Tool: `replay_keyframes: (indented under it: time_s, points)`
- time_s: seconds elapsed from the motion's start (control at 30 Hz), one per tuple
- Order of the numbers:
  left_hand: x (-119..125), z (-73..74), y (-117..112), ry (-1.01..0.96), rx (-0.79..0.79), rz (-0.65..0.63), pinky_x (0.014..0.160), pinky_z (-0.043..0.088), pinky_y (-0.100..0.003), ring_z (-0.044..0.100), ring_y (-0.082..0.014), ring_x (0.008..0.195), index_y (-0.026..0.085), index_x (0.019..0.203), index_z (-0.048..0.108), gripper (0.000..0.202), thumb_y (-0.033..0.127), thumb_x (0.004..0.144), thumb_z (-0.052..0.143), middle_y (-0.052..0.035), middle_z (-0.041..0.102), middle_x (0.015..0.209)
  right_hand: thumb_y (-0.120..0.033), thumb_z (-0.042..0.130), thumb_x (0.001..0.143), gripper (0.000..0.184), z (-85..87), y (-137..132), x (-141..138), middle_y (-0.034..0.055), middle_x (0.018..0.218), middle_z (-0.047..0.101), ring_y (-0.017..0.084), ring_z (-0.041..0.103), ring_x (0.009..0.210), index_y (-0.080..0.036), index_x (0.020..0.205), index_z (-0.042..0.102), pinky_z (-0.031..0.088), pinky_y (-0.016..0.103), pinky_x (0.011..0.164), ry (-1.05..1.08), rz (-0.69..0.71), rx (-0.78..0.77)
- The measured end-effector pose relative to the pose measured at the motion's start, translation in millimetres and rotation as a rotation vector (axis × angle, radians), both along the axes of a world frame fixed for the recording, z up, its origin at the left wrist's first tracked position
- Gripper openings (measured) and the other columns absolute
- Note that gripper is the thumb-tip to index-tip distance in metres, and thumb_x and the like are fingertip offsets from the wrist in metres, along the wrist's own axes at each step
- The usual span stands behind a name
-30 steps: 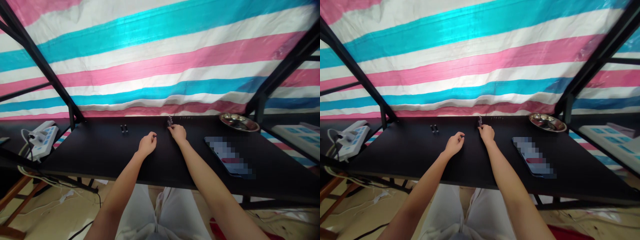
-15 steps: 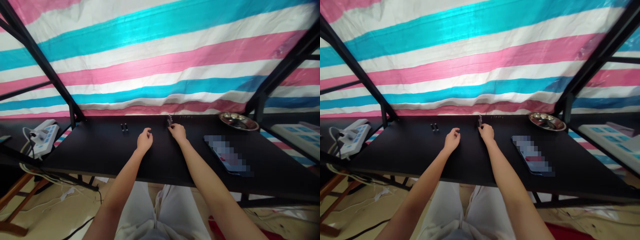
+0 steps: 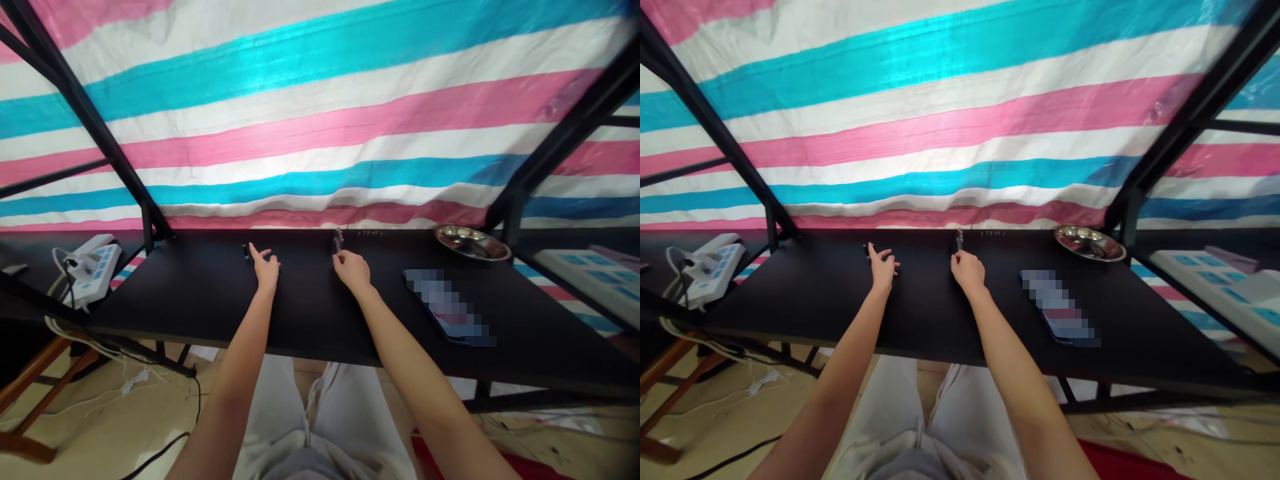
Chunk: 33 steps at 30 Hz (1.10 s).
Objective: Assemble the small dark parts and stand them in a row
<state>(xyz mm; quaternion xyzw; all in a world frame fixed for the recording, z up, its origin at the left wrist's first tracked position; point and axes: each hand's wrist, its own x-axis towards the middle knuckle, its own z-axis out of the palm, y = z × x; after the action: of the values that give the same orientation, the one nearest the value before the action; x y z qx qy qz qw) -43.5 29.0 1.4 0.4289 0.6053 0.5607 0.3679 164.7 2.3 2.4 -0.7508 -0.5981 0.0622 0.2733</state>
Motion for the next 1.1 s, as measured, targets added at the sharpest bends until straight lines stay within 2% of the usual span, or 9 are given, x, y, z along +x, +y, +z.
replay_keyframes:
  time_s: [0.1, 0.33, 0.47, 0.57, 0.7, 0.8, 0.9, 1.0, 1.1]
  points:
    - [-1, 0.2, 1, -0.060, 0.032, 0.049, 0.038, 0.037, -0.014, 0.058, -0.0047, 0.053, 0.030, 0.141, 0.003, 0.086, 0.010, 0.072, 0.051, -0.0069, 0.054, 0.116, -0.033, 0.043, 0.082, 0.025, 2.3, -8, -3, 0.0066, 0.075, 0.066, 0.019, 0.059, 0.068, -0.021, 0.082, 0.065, 0.038, 0.026, 0.061, 0.016, 0.017, 0.052]
    - [-3, 2.9, 6, -0.196, 0.079, -0.001, 0.038, 0.040, -0.013, 0.059, -0.0043, 0.052, 0.029, 0.141, -0.002, 0.086, 0.007, 0.073, 0.048, -0.0111, 0.051, 0.124, -0.035, 0.040, 0.083, 0.027, 5.4, -23, -13, 0.0041, 0.073, 0.065, 0.017, 0.058, 0.067, -0.022, 0.083, 0.064, 0.035, 0.025, 0.060, 0.055, 0.143, 0.159]
    - [-5, 1.6, 10, -0.209, 0.074, -0.007, 0.038, 0.040, -0.013, 0.060, -0.0048, 0.052, 0.028, 0.141, -0.001, 0.085, 0.006, 0.073, 0.046, -0.0126, 0.048, 0.128, -0.035, 0.040, 0.083, 0.027, 6.2, -25, -16, 0.0032, 0.070, 0.064, 0.017, 0.058, 0.065, -0.022, 0.081, 0.064, 0.034, 0.025, 0.058, 0.037, 0.187, 0.148]
    - [-7, 1.4, 10, -0.203, 0.077, 0.000, 0.040, 0.041, -0.013, 0.063, -0.0072, 0.060, 0.027, 0.140, 0.008, 0.081, 0.005, 0.073, 0.046, -0.0142, 0.041, 0.135, -0.034, 0.041, 0.082, 0.026, 6.3, -25, -16, 0.0031, 0.068, 0.063, 0.017, 0.057, 0.064, -0.021, 0.080, 0.064, 0.034, 0.025, 0.058, 0.031, 0.205, 0.141]
    - [-8, 3.7, 9, -0.212, 0.071, -0.016, 0.042, 0.041, -0.013, 0.065, -0.0111, 0.073, 0.022, 0.131, 0.029, 0.064, 0.005, 0.072, 0.048, -0.0144, 0.036, 0.139, -0.034, 0.041, 0.082, 0.026, 3.8, -24, -15, 0.0028, 0.067, 0.063, 0.016, 0.057, 0.063, -0.021, 0.079, 0.064, 0.034, 0.024, 0.057, 0.035, 0.215, 0.160]
    - [-6, 5.7, 7, -0.288, 0.078, -0.021, 0.043, 0.039, -0.014, 0.065, -0.0114, 0.071, 0.015, 0.119, 0.041, 0.046, 0.008, 0.075, 0.051, -0.0161, 0.050, 0.127, -0.034, 0.042, 0.082, 0.027, 1.3, -23, -14, 0.0026, 0.065, 0.062, 0.016, 0.056, 0.061, -0.021, 0.078, 0.065, 0.035, 0.024, 0.057, 0.050, 0.226, 0.183]
    - [-2, 7.2, 5, -0.360, 0.090, -0.053, 0.042, 0.036, -0.014, 0.063, -0.0107, 0.062, 0.009, 0.102, 0.049, 0.028, 0.019, 0.076, 0.056, -0.0148, 0.066, 0.097, -0.035, 0.043, 0.081, 0.026, 0.0, -23, -14, 0.0024, 0.065, 0.063, 0.015, 0.056, 0.060, -0.021, 0.078, 0.065, 0.036, 0.024, 0.057, 0.086, 0.269, 0.215]
    - [3, 9.2, -1, -0.394, 0.093, -0.198, 0.040, 0.031, -0.016, 0.055, -0.0068, 0.046, 0.009, 0.087, 0.055, 0.025, 0.028, 0.074, 0.061, -0.0061, 0.065, 0.069, -0.035, 0.043, 0.081, 0.027, -1.0, -23, -16, 0.0026, 0.066, 0.063, 0.015, 0.056, 0.059, -0.020, 0.079, 0.065, 0.038, 0.025, 0.060, 0.137, 0.332, 0.242]
    - [9, 11.7, -9, -0.417, 0.092, -0.397, 0.040, 0.029, -0.017, 0.047, -0.0040, 0.041, 0.010, 0.087, 0.059, 0.032, 0.035, 0.068, 0.067, -0.0006, 0.060, 0.062, -0.036, 0.042, 0.082, 0.028, -3.5, -21, -20, 0.0037, 0.071, 0.064, 0.015, 0.056, 0.062, -0.019, 0.085, 0.064, 0.040, 0.026, 0.062, 0.210, 0.359, 0.265]
